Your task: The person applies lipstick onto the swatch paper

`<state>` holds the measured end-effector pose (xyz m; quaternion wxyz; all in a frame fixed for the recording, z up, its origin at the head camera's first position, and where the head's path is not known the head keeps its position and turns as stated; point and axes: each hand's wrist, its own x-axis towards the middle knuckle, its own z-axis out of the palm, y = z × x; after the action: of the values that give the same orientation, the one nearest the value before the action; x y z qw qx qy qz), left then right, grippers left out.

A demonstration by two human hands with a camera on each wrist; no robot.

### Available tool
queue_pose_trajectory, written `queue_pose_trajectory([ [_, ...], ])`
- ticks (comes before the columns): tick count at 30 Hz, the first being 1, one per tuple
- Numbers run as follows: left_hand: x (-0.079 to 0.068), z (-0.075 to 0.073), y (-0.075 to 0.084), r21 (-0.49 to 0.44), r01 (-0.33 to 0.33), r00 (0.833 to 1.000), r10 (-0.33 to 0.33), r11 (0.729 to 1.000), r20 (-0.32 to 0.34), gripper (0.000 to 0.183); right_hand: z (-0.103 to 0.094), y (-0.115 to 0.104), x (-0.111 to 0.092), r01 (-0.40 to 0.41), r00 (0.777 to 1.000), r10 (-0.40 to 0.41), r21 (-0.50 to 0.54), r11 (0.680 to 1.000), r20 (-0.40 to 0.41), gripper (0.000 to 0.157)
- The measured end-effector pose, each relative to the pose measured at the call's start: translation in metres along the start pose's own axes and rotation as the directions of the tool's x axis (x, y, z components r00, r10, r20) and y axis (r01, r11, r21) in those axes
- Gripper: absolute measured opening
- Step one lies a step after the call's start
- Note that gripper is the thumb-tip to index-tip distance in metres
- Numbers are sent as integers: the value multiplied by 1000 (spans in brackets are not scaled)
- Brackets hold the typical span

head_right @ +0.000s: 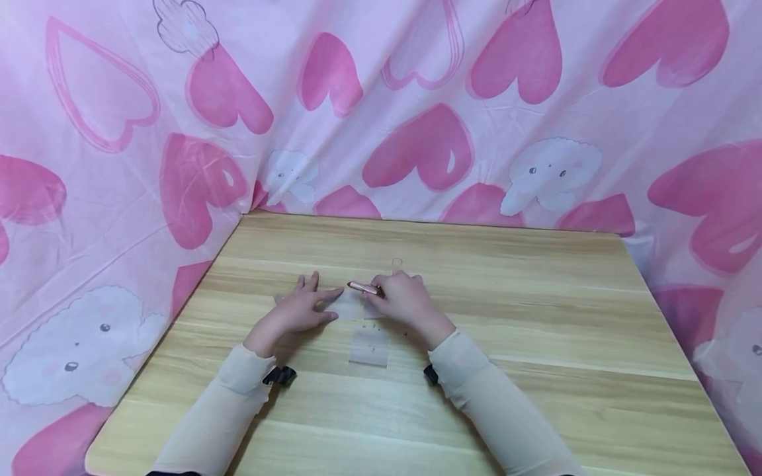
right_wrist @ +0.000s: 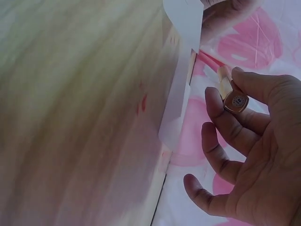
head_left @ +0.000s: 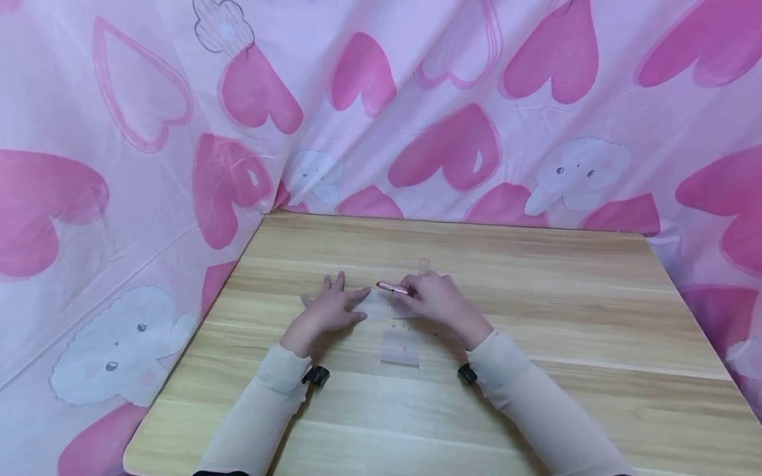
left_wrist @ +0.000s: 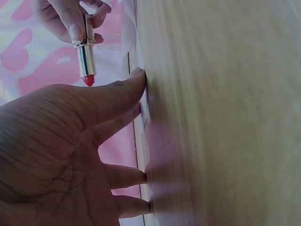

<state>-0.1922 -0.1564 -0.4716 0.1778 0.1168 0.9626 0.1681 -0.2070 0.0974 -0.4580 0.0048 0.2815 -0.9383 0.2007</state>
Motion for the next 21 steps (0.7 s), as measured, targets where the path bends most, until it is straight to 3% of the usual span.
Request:
queue_pose_trajectory([
  [9, -1, -1, 1, -13, 2, 1000, -1, 1000, 4, 57, 13, -4, 6, -19, 1000, 18, -46, 999, -17, 25],
  [21, 0, 1, 1, -10, -1, 1000, 1, 1000, -3, 57, 19, -8, 8, -54, 999, 54, -19, 998, -4, 23],
])
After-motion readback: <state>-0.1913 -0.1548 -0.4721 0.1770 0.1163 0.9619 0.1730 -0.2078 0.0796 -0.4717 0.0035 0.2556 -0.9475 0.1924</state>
